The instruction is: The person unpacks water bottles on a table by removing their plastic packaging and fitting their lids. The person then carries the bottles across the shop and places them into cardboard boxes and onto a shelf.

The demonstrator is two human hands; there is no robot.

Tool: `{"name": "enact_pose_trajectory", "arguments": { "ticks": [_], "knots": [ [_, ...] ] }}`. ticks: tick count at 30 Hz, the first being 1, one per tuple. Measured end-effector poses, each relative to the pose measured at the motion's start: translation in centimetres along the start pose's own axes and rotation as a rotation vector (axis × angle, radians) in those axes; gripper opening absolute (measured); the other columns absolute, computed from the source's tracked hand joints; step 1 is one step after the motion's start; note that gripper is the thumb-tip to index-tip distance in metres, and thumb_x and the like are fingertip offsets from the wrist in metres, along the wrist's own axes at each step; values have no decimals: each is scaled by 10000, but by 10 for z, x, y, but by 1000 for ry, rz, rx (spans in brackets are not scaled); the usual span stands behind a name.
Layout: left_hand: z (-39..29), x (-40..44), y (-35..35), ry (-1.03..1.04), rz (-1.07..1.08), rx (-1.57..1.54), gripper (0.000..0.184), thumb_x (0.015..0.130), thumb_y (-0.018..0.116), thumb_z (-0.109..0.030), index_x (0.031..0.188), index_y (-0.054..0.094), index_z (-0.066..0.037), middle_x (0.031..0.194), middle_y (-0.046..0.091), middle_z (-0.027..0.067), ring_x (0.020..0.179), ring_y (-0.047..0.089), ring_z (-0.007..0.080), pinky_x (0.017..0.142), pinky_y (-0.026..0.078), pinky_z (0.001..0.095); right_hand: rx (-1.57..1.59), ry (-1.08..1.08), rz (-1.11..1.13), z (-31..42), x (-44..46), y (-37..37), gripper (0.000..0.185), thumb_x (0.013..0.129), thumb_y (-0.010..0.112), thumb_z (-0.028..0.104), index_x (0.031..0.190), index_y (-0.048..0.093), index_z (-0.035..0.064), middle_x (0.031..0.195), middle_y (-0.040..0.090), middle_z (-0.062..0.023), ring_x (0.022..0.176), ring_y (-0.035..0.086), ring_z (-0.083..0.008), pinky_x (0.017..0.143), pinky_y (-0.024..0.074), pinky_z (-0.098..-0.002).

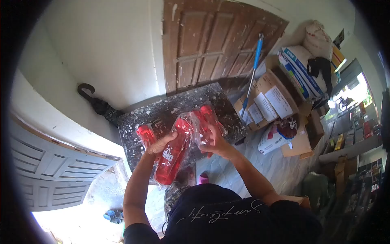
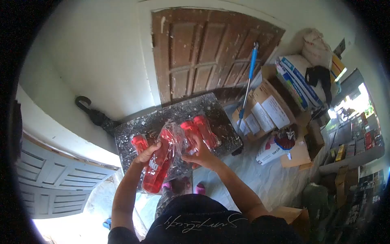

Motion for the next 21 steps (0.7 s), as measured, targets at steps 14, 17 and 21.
{"name": "enact_pose_trajectory", "arguments": {
  "ticks": [14, 17, 21],
  "knots": [
    [95, 20, 88, -45, -33, -304, 752, 767, 708, -550, 1331, 488, -105, 1240, 577, 88, 1108, 574, 221, 952, 469, 390, -498, -803, -489, -10, -28, -42, 314, 841, 702, 142, 1111, 569, 53, 894, 614, -73, 774, 608, -183, 651, 508, -300],
    [100, 17, 97, 12, -72, -306, 777, 768, 694, -563, 1348, 467, -97, 1230, 578, 81, 1094, 579, 238, 953, 469, 412, -598, -865, -491, -21, -17, -49, 217, 867, 670, 147, 1037, 587, 41, 885, 629, -85, 748, 612, -201, 633, 494, -303],
    [123, 0, 74, -61, -130, -384, 715, 816, 629, -576, 1309, 489, -78, 1203, 585, 120, 1032, 605, 280, 843, 526, 480, -434, -899, -463, -6, -17, -61, 106, 903, 616, 119, 922, 608, 15, 781, 639, -105, 698, 626, -223, 594, 464, -329]
  ]
}}
Point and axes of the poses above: each hand's wrist, its own x-axis towards the middle knuckle, its own y-axis out of the palm, z = x × y, the point moved 2 cm from there along x, towards the middle knuckle
